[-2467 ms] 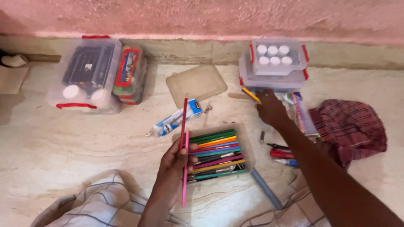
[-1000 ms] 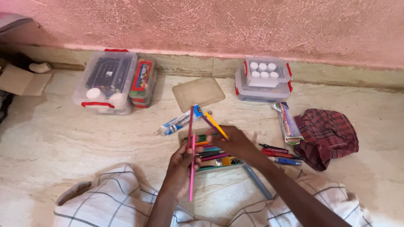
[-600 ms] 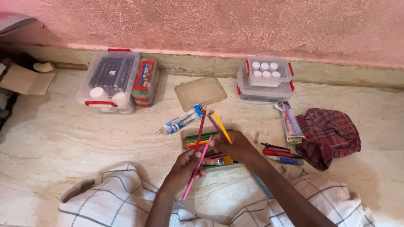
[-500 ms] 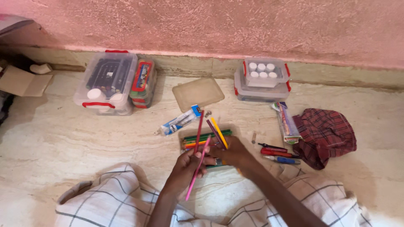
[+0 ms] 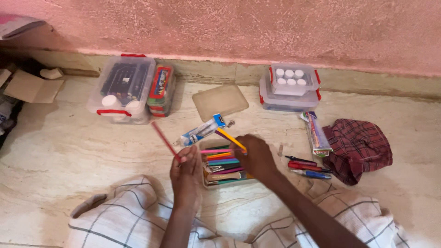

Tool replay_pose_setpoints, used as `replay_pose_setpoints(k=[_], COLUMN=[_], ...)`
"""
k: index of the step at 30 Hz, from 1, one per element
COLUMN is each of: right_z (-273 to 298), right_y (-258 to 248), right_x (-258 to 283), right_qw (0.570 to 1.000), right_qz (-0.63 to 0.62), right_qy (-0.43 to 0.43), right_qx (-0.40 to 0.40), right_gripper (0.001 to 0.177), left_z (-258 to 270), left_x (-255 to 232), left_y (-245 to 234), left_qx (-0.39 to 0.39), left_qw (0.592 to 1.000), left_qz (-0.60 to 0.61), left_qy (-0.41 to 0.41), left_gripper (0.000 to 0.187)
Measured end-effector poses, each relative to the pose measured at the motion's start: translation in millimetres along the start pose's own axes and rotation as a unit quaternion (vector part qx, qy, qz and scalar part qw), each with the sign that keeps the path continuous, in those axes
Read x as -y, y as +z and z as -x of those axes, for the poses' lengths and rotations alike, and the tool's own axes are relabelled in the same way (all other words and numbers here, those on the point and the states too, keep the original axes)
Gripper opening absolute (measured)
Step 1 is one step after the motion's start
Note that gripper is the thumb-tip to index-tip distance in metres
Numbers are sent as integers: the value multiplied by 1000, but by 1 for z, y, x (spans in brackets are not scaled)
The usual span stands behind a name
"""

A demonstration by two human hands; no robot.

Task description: The person sits on the floor and organizes stationery items into a clear plastic container. They place paintbrushes, pens, and colored pencils into the container, arranging them neatly.

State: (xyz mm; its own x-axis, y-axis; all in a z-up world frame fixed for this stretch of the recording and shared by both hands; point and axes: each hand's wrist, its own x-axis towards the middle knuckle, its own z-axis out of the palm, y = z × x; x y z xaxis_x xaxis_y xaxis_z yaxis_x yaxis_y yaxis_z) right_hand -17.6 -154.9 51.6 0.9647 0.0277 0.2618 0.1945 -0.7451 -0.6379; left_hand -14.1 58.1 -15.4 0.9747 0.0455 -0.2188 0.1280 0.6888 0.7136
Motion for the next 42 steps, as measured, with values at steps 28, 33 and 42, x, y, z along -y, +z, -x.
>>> replay_pose_setpoints(k=[28, 33, 42], right_z=[-30, -23, 2], right_y=[-3, -20, -35], right_x=[-18, 13, 33], right_qw=[958, 887, 897], right_qz=[215, 332, 88], right_qy=[-109, -312, -422], right_qx=[156, -69, 96], right_gripper=[25, 28, 40], left_z=[-12, -3, 13], left_x=[23, 15, -8], left_y=[-13, -11, 21], left_qx=[-15, -28, 144], left_qw=[1000, 998, 987], left_qz=[-8, -56, 54], left_qy=[-12, -12, -52], left_gripper=[37, 35, 42])
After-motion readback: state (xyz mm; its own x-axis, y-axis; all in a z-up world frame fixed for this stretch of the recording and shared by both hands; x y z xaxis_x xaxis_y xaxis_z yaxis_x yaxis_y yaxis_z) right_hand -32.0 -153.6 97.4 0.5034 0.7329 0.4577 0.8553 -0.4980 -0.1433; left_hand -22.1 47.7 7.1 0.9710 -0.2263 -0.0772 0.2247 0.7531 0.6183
